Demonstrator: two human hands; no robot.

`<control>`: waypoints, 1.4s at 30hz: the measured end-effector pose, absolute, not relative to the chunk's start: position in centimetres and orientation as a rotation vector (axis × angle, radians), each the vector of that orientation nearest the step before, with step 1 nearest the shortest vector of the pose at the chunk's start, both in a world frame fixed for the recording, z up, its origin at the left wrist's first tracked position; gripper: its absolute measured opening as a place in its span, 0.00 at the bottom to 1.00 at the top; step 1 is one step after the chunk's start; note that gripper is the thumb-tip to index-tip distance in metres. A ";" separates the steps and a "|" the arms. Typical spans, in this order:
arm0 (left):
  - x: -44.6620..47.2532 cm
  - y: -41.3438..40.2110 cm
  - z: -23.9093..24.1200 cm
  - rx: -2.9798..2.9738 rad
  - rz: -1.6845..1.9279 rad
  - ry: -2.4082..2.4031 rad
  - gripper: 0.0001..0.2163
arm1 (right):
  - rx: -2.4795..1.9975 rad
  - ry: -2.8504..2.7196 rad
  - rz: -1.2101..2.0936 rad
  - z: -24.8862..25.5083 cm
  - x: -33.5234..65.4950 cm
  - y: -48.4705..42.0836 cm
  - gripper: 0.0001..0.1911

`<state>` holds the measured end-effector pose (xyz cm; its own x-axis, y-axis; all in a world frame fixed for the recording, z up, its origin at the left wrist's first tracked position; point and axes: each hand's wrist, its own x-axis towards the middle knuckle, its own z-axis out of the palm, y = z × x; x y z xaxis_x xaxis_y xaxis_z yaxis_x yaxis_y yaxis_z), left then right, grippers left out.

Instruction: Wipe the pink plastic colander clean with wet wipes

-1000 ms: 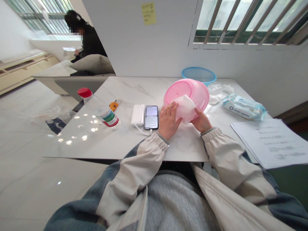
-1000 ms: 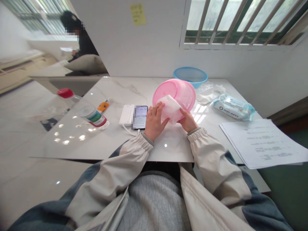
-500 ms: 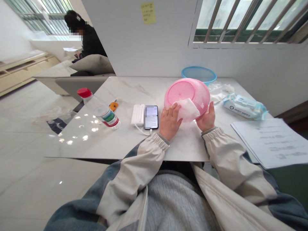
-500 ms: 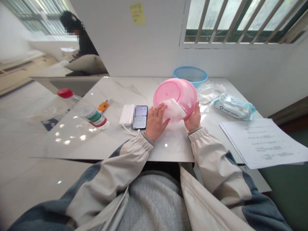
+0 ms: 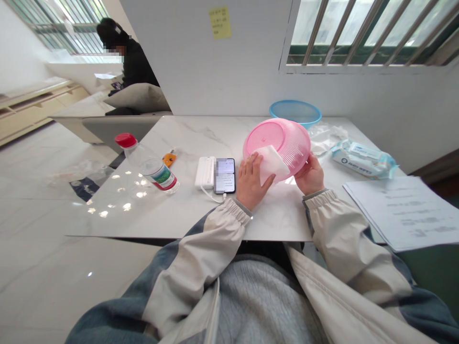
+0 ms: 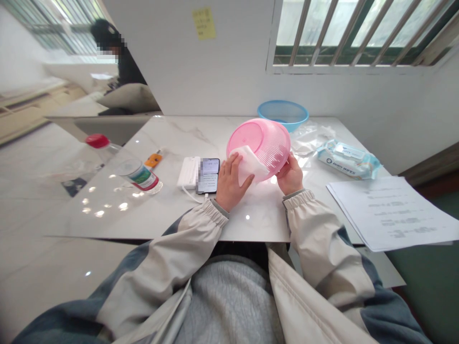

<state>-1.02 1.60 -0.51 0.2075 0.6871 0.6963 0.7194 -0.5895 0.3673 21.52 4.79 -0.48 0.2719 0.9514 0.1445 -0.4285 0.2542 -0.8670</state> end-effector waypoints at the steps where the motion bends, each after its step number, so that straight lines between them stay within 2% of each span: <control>1: -1.1 1.7 -0.6 -2.399 -1.380 -1.405 0.34 | -0.824 -0.841 1.083 -0.3 21.5 4.6 0.18; 18: -1.3 2.4 -1.3 -2.277 -1.537 -1.337 0.50 | -0.795 -1.098 1.455 1.3 19.7 2.2 0.25; 26: -1.3 2.3 -1.6 -2.279 -1.614 -1.395 0.52 | -0.763 -1.264 1.540 0.1 19.5 2.6 0.26; 30: -1.3 2.4 -1.8 -2.281 -1.750 -1.403 0.51 | -0.857 -1.389 1.503 -0.6 19.9 3.0 0.23; 34: -1.2 2.2 -1.5 -2.280 -1.931 -1.456 0.45 | -0.906 -1.494 1.449 -0.4 19.8 3.0 0.17; 38: -1.3 2.0 -0.9 -2.329 -2.060 -1.456 0.38 | -0.924 -1.541 1.420 -0.2 19.6 3.1 0.23; 42: -1.4 2.2 -1.0 -2.350 -2.122 -1.535 0.38 | -0.954 -1.569 1.366 -0.5 19.8 3.3 0.25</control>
